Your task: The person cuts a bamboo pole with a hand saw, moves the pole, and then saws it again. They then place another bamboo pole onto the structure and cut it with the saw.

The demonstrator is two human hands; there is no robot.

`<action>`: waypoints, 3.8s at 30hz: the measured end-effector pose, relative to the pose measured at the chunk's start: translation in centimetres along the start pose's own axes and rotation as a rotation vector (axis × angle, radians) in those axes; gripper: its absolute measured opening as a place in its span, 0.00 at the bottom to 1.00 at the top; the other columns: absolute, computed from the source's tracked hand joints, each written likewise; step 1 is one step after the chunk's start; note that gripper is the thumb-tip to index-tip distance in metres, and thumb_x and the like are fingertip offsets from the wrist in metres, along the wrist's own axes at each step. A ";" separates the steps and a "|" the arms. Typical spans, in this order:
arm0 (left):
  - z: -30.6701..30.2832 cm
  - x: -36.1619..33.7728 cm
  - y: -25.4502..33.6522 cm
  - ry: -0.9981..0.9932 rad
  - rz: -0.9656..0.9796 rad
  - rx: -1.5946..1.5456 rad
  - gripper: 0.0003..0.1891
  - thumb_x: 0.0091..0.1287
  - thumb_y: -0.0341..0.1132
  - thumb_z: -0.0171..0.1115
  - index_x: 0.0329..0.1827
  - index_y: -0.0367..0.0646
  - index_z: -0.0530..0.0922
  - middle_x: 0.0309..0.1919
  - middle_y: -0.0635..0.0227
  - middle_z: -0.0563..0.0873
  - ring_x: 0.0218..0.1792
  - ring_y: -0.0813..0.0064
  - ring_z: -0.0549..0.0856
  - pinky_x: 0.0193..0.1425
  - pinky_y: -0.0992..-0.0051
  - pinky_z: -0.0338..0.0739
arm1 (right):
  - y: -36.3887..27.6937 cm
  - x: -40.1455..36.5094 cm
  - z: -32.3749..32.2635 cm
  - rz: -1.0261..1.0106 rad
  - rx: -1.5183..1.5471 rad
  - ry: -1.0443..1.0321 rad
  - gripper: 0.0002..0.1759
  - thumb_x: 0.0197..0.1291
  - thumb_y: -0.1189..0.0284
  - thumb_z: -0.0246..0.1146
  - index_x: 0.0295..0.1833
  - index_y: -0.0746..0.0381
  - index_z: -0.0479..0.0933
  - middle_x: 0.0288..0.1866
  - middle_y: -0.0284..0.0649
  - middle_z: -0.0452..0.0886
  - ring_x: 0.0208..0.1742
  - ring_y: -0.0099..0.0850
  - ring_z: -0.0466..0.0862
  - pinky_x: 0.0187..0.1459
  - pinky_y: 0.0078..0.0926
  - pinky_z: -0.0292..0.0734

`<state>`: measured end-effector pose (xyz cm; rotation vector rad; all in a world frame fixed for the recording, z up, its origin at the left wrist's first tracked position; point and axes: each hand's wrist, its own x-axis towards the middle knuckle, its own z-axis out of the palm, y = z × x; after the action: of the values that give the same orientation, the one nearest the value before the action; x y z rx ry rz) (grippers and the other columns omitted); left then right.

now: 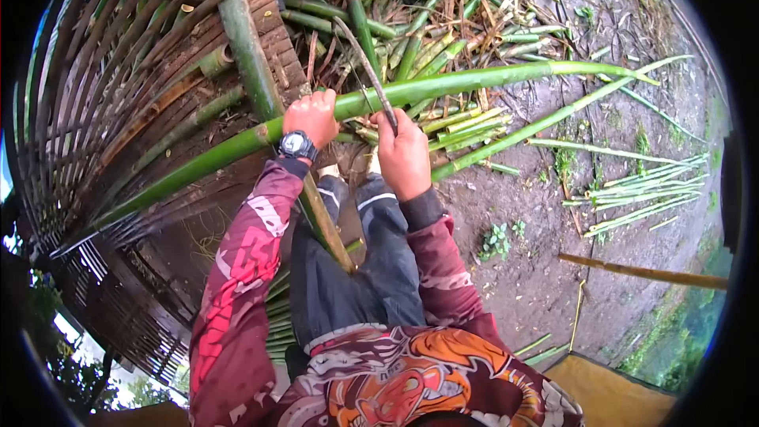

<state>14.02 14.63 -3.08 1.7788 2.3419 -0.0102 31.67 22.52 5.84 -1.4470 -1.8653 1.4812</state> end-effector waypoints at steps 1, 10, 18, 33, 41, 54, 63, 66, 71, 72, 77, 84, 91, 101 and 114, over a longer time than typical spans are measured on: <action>0.0 -0.1 0.1 -0.014 0.005 -0.013 0.11 0.59 0.34 0.69 0.42 0.46 0.78 0.34 0.58 0.88 0.36 0.57 0.92 0.41 0.59 0.86 | -0.3 -0.6 -0.8 0.078 -0.014 -0.043 0.12 0.78 0.67 0.59 0.49 0.66 0.83 0.35 0.55 0.85 0.35 0.52 0.87 0.39 0.42 0.80; -0.4 0.1 0.4 -0.121 -0.041 0.006 0.12 0.58 0.34 0.69 0.43 0.45 0.78 0.37 0.58 0.90 0.39 0.56 0.92 0.43 0.60 0.87 | 0.3 -8.5 -3.8 0.220 0.002 -0.061 0.09 0.77 0.71 0.60 0.54 0.64 0.82 0.32 0.55 0.83 0.31 0.47 0.88 0.34 0.42 0.78; 1.0 -0.5 -0.1 0.032 0.021 0.002 0.11 0.57 0.34 0.69 0.40 0.46 0.78 0.33 0.61 0.87 0.35 0.58 0.90 0.41 0.60 0.86 | 0.1 -3.5 -1.7 0.127 -0.186 -0.090 0.10 0.76 0.71 0.59 0.48 0.64 0.83 0.39 0.56 0.88 0.40 0.57 0.88 0.40 0.46 0.82; 1.4 0.8 -0.5 0.161 0.009 0.156 0.08 0.57 0.32 0.68 0.36 0.49 0.76 0.30 0.66 0.85 0.33 0.60 0.88 0.38 0.63 0.83 | 2.7 -2.5 0.9 0.014 0.113 0.037 0.09 0.78 0.71 0.60 0.51 0.66 0.81 0.35 0.51 0.85 0.34 0.39 0.86 0.40 0.34 0.80; 0.9 0.5 -0.4 0.130 -0.028 0.074 0.07 0.58 0.30 0.66 0.38 0.47 0.77 0.32 0.64 0.86 0.36 0.60 0.89 0.41 0.61 0.83 | -3.8 -12.8 -8.8 0.343 -0.073 -0.157 0.09 0.77 0.73 0.59 0.51 0.65 0.83 0.33 0.50 0.88 0.34 0.43 0.92 0.38 0.39 0.83; 1.0 0.8 -0.3 0.064 -0.048 0.061 0.08 0.58 0.29 0.64 0.41 0.48 0.78 0.34 0.63 0.87 0.39 0.57 0.89 0.44 0.59 0.85 | -3.2 -11.7 -8.4 0.277 -0.094 -0.167 0.11 0.77 0.73 0.60 0.56 0.66 0.82 0.42 0.51 0.90 0.46 0.44 0.93 0.48 0.34 0.84; 1.2 2.3 -2.0 0.035 0.018 0.040 0.07 0.60 0.34 0.66 0.40 0.47 0.79 0.30 0.59 0.88 0.33 0.55 0.91 0.37 0.54 0.87 | 0.2 -0.8 0.9 0.059 0.070 0.010 0.08 0.76 0.73 0.59 0.49 0.64 0.82 0.40 0.54 0.88 0.38 0.53 0.89 0.38 0.43 0.81; -0.5 3.3 -1.7 -0.138 -0.025 0.031 0.07 0.62 0.34 0.64 0.41 0.45 0.80 0.32 0.53 0.91 0.34 0.51 0.93 0.39 0.53 0.88 | 4.7 -1.4 1.4 -0.071 0.170 0.088 0.09 0.77 0.73 0.58 0.48 0.65 0.82 0.36 0.49 0.87 0.35 0.37 0.89 0.39 0.36 0.81; -1.5 4.1 -1.3 -0.249 -0.070 0.019 0.08 0.63 0.35 0.64 0.41 0.43 0.83 0.35 0.51 0.92 0.37 0.50 0.93 0.42 0.54 0.89 | 0.1 -2.3 -1.6 0.158 0.164 -0.061 0.11 0.79 0.71 0.58 0.48 0.69 0.81 0.32 0.44 0.81 0.32 0.29 0.77 0.38 0.30 0.75; -1.7 4.2 -1.1 -0.246 -0.063 0.015 0.08 0.63 0.35 0.64 0.41 0.43 0.83 0.35 0.51 0.92 0.37 0.50 0.93 0.42 0.54 0.89 | -0.1 -4.4 -2.8 0.152 0.050 -0.085 0.10 0.79 0.72 0.58 0.48 0.69 0.80 0.30 0.46 0.78 0.29 0.32 0.75 0.35 0.32 0.74; -1.2 4.1 -1.2 -0.264 -0.085 0.026 0.09 0.62 0.34 0.65 0.43 0.43 0.82 0.36 0.52 0.92 0.36 0.51 0.93 0.41 0.55 0.89 | -2.0 -11.1 -7.2 0.212 -0.038 -0.106 0.10 0.77 0.73 0.59 0.56 0.64 0.82 0.40 0.54 0.88 0.43 0.48 0.92 0.43 0.40 0.84; -0.4 3.7 -1.9 -0.105 0.003 0.043 0.10 0.59 0.35 0.67 0.42 0.44 0.78 0.34 0.55 0.91 0.34 0.52 0.93 0.37 0.56 0.88 | -0.4 1.5 2.0 0.037 0.001 0.003 0.09 0.76 0.72 0.58 0.45 0.65 0.81 0.36 0.57 0.86 0.37 0.58 0.87 0.40 0.48 0.81; 0.8 2.6 -1.1 0.158 0.049 0.107 0.09 0.60 0.34 0.69 0.39 0.48 0.77 0.30 0.65 0.85 0.34 0.60 0.88 0.40 0.61 0.84 | 1.8 0.0 1.2 0.114 0.153 0.020 0.11 0.77 0.71 0.59 0.48 0.67 0.83 0.38 0.50 0.88 0.40 0.42 0.88 0.46 0.36 0.81; 0.9 1.7 -0.6 0.150 -0.002 0.131 0.04 0.62 0.31 0.63 0.37 0.48 0.76 0.32 0.64 0.84 0.35 0.59 0.88 0.40 0.59 0.83 | -0.5 -11.4 -5.8 0.281 0.045 -0.087 0.09 0.77 0.74 0.58 0.54 0.64 0.83 0.37 0.53 0.88 0.44 0.46 0.93 0.45 0.36 0.84; -1.4 4.6 -1.4 -0.186 -0.074 0.016 0.07 0.63 0.33 0.64 0.41 0.43 0.82 0.34 0.52 0.92 0.35 0.51 0.93 0.40 0.55 0.88 | 3.7 0.0 3.5 -0.058 0.129 0.084 0.11 0.79 0.69 0.59 0.50 0.66 0.83 0.34 0.50 0.85 0.34 0.37 0.86 0.39 0.35 0.79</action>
<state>11.31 18.77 -2.61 1.6213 2.2783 -0.1972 30.79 20.44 1.21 -1.3625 -1.7144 1.4612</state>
